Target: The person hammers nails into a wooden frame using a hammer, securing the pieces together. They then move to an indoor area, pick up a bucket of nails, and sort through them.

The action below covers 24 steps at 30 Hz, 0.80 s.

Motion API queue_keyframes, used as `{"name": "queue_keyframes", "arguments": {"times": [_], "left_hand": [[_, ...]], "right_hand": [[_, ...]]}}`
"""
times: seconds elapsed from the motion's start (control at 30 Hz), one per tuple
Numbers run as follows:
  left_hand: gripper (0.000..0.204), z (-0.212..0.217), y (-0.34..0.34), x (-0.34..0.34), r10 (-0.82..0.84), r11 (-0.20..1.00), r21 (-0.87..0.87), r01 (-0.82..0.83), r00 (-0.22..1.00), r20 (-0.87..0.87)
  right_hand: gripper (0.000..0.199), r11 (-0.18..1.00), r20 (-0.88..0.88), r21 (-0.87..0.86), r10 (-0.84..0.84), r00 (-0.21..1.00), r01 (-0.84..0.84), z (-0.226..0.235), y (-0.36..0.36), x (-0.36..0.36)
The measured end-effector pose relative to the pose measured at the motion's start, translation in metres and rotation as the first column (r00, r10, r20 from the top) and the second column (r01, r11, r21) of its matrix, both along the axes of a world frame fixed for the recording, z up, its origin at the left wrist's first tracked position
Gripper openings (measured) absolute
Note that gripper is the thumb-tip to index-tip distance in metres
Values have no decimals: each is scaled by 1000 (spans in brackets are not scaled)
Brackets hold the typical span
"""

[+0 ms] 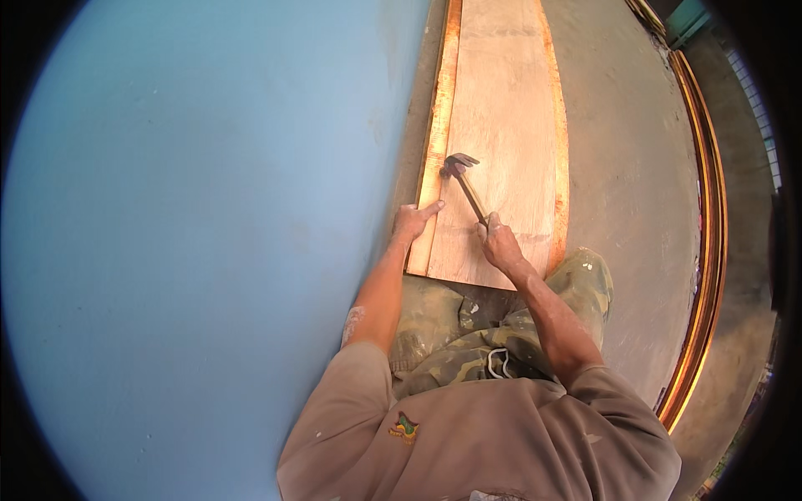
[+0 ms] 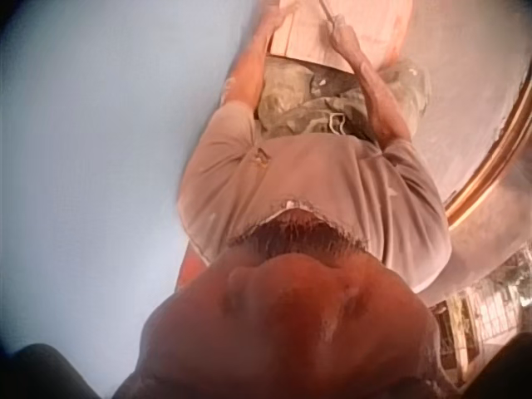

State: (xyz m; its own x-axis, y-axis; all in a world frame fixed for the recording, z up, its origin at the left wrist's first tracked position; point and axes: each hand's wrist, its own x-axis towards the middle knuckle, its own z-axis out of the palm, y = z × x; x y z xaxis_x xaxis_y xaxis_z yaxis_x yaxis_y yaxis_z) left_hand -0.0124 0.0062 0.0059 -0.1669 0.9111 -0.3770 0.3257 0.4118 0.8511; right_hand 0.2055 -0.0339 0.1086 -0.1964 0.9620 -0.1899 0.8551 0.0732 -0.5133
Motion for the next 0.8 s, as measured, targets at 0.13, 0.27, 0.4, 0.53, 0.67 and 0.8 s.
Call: {"name": "queue_keyframes", "arguments": {"times": [0.13,0.27,0.4,0.53,0.67,0.8], "left_hand": [[78,64,-29,4,-46,995,-100,24,974,-221],[70,123,-59,6,315,949,110,-296,852,-418],[66,139,-80,25,429,864,276,-421,903,35],[73,193,-162,131,109,985,34,-171,757,645],[73,225,-206,196,200,980,-140,-144,653,730],[72,237,-219,217,192,981,-124,-150,644,740]], "right_hand": [[28,970,-258,-220,-157,953,101,28,-22,13],[22,839,-539,-539,-414,734,77,104,-53,9],[30,959,-511,-283,-172,842,24,157,-81,18],[23,992,-559,3,105,822,-124,143,-109,49],[23,969,-591,-81,143,794,-235,183,-136,100],[23,958,-587,34,250,770,-285,185,-145,125]]}}
